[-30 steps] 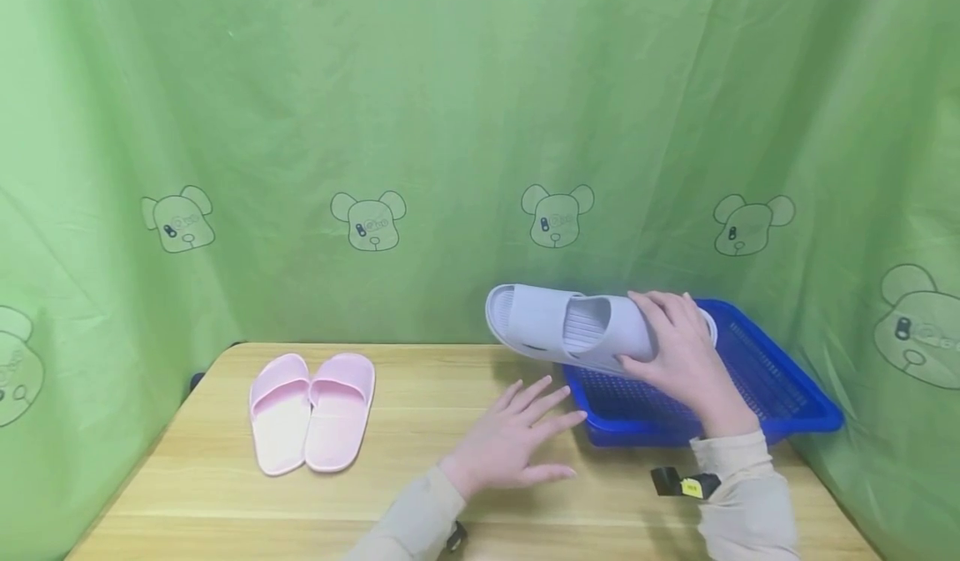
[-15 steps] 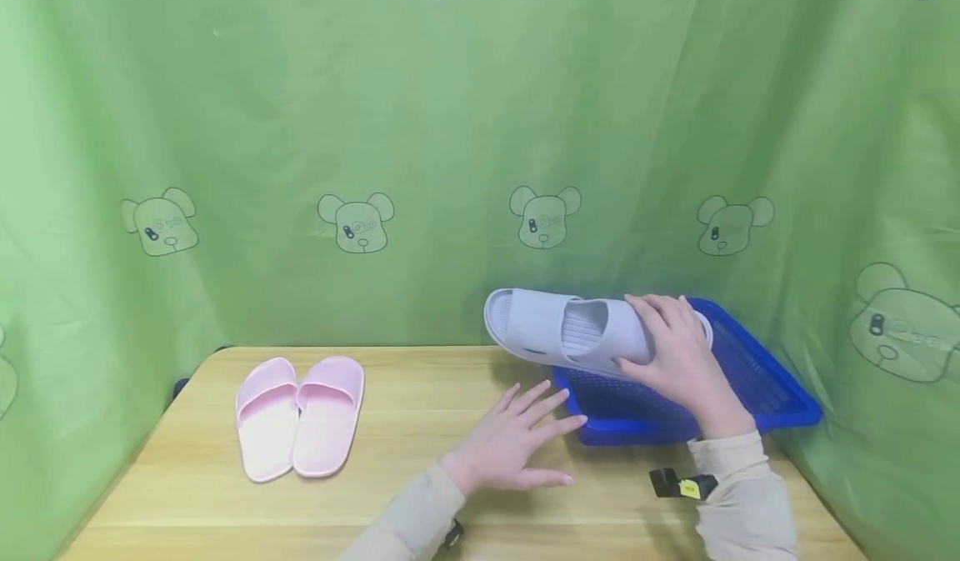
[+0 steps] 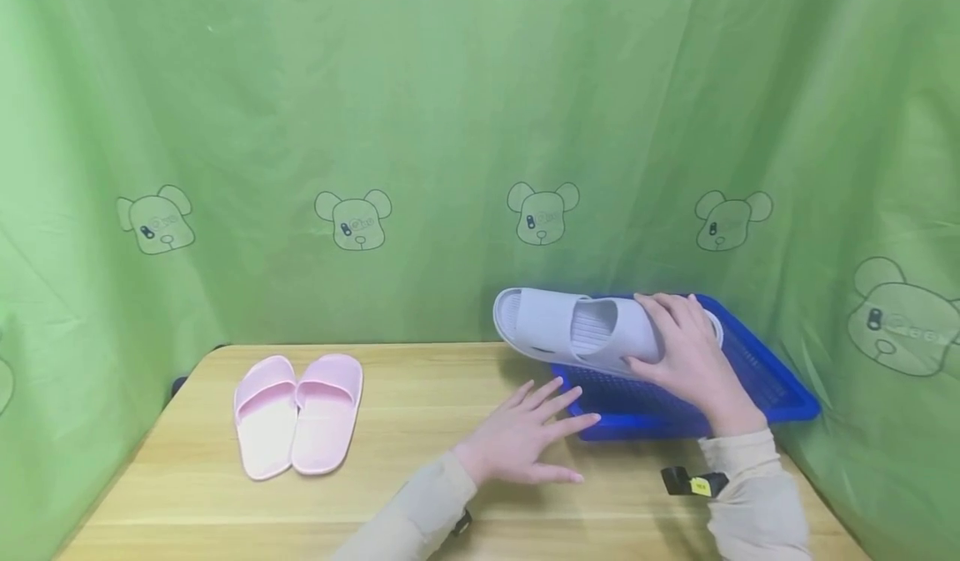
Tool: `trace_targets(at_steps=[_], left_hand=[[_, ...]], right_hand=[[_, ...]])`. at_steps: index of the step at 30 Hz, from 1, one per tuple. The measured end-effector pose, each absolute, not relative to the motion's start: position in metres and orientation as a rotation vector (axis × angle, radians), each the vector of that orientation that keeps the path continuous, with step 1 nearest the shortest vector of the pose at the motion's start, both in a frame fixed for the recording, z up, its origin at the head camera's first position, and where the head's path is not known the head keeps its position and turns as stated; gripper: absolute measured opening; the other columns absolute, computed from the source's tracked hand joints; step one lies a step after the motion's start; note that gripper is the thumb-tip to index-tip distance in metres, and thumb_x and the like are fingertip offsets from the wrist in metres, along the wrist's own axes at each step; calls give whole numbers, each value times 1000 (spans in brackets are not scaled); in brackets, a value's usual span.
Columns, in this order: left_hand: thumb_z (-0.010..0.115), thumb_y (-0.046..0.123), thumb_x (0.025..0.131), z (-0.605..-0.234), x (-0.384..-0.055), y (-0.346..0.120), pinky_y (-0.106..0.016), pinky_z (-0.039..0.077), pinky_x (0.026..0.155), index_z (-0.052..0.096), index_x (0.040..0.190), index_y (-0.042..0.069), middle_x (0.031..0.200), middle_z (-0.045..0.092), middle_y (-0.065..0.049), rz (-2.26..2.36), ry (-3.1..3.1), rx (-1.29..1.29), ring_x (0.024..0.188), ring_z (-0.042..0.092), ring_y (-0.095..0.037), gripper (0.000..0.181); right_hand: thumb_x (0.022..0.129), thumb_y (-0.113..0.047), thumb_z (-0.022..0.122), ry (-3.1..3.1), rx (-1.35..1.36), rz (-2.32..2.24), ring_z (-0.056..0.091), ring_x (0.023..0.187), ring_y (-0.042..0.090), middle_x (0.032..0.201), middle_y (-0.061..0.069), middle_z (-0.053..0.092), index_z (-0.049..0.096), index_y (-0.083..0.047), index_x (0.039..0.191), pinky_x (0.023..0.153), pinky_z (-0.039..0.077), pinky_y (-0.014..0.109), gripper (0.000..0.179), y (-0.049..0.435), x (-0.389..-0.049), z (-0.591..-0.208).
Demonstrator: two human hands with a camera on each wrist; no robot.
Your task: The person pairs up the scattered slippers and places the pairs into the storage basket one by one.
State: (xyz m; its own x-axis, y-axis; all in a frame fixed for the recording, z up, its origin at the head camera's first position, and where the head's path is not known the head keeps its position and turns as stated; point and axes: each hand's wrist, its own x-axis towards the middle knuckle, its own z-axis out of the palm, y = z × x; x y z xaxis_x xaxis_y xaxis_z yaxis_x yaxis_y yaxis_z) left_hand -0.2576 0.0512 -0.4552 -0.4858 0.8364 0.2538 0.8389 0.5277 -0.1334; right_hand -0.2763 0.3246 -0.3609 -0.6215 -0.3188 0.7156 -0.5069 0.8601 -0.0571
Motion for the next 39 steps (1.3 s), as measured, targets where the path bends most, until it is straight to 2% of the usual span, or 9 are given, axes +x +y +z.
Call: trace_targets(at_steps=[4,11,18,24,30,39], left_hand=[[32,77,90,-454,-258,54,-53,19,121,2,154,44,165,8,2,9,-2480,-1411,153,11,-30,79],[34,77,89,-455,-261,56,-53,16,121,4,154,43,166,10,2,2,-2485,-1403,153,9,-30,80],[38,76,88,-453,-263,57,-56,22,119,11,155,43,165,17,1,-31,-2477,-1420,153,11,-31,79],[36,77,88,-453,-264,57,-55,19,120,9,154,44,165,15,2,-37,-2492,-1431,153,11,-31,78],[37,77,88,-452,-264,56,-55,21,119,11,154,44,165,16,2,-36,-2498,-1431,152,12,-32,78],[37,77,88,-448,-263,54,-54,17,120,10,154,45,165,14,3,-44,-2537,-1446,153,9,-31,78]], right_hand=[[57,-26,84,-2295,594,326,47,114,44,121,26,55,54,1,130,120,18,58,84,328,-276,-359],[56,-24,85,-2293,609,324,47,114,44,121,25,55,54,1,131,120,17,58,85,338,-277,-352],[55,-23,85,-2302,638,311,46,114,44,121,26,54,52,1,132,122,14,57,87,346,-280,-346],[54,-23,84,-2301,662,305,46,112,44,119,26,54,53,1,131,121,14,59,86,351,-281,-341],[55,-25,85,-2325,666,286,46,114,44,121,26,54,52,0,132,121,14,59,87,357,-282,-336],[56,-25,87,-2390,662,250,44,115,47,123,28,52,50,0,134,122,10,57,90,368,-284,-329]])
